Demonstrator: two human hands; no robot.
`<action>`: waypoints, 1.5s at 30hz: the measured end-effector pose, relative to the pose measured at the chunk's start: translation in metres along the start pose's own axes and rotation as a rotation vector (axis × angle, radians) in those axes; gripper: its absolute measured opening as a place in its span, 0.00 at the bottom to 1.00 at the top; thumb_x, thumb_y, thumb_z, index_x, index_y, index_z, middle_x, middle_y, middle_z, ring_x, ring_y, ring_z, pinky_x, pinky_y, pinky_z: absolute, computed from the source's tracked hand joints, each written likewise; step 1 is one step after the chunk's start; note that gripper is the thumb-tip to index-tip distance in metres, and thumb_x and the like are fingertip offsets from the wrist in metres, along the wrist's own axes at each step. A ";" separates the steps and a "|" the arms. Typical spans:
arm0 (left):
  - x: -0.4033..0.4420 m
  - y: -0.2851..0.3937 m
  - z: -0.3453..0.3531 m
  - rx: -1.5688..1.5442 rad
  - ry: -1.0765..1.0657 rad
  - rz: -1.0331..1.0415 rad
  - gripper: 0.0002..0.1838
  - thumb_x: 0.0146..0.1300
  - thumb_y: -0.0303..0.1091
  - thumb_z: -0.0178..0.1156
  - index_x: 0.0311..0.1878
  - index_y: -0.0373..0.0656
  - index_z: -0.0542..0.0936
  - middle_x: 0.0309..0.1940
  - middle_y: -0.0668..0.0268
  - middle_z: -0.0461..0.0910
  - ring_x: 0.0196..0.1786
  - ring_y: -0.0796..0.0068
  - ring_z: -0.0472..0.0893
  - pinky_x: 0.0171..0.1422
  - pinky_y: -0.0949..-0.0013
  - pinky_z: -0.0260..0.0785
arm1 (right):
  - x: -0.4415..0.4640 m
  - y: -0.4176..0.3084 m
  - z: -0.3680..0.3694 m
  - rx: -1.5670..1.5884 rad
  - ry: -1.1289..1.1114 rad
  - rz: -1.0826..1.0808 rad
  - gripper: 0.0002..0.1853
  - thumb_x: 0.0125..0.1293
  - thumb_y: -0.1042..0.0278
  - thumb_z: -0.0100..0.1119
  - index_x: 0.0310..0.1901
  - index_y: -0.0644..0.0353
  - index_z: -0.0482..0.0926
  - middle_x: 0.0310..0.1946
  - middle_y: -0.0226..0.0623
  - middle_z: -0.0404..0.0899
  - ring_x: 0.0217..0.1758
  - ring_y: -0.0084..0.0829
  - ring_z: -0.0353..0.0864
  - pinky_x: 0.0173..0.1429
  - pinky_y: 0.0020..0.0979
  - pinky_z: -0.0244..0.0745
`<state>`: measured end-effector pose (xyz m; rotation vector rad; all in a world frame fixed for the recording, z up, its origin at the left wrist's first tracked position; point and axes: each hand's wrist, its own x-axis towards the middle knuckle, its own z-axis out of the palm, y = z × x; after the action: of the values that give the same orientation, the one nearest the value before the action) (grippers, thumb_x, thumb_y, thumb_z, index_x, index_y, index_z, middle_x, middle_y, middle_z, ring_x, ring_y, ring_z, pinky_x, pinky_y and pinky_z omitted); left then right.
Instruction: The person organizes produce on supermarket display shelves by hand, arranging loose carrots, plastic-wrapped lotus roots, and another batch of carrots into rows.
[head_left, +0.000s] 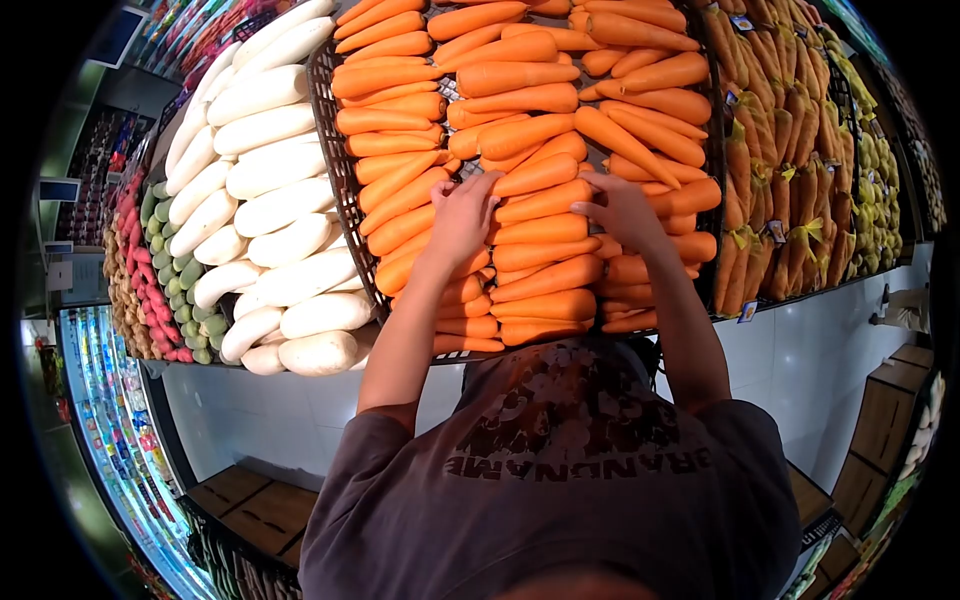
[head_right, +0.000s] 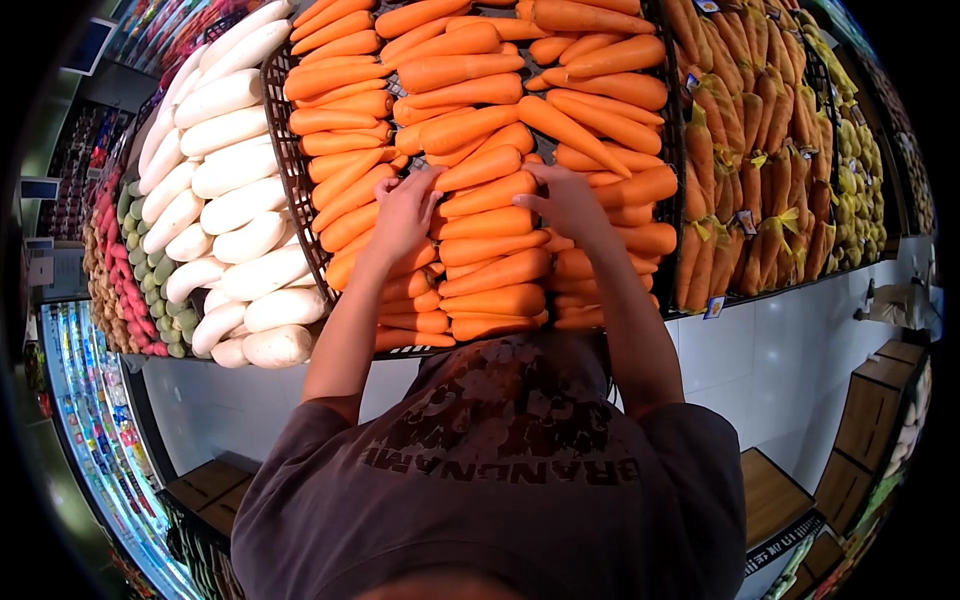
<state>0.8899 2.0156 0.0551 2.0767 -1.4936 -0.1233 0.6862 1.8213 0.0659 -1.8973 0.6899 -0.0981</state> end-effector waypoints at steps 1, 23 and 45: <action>-0.001 0.001 0.001 0.000 0.000 0.001 0.16 0.73 0.28 0.56 0.61 0.47 0.78 0.49 0.59 0.83 0.51 0.59 0.79 0.65 0.55 0.52 | 0.007 0.013 0.006 -0.118 0.051 -0.083 0.29 0.69 0.69 0.71 0.69 0.66 0.74 0.49 0.37 0.81 0.46 0.24 0.81 0.47 0.29 0.81; -0.082 -0.003 -0.040 -0.812 0.498 -0.411 0.23 0.78 0.28 0.57 0.73 0.34 0.72 0.60 0.57 0.82 0.59 0.74 0.80 0.62 0.71 0.71 | 0.025 -0.069 0.065 -0.439 -0.219 -0.743 0.28 0.62 0.79 0.67 0.66 0.58 0.77 0.55 0.46 0.79 0.58 0.50 0.80 0.62 0.41 0.76; 0.022 0.013 0.012 0.101 0.094 0.123 0.17 0.67 0.30 0.64 0.58 0.51 0.84 0.48 0.69 0.81 0.54 0.66 0.78 0.57 0.58 0.59 | 0.016 -0.001 0.009 -0.376 0.248 -0.426 0.23 0.64 0.74 0.72 0.61 0.59 0.81 0.58 0.45 0.77 0.62 0.46 0.77 0.64 0.38 0.75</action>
<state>0.8823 1.9879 0.0567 2.0316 -1.5946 0.0973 0.7030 1.8207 0.0587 -2.4009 0.4775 -0.5116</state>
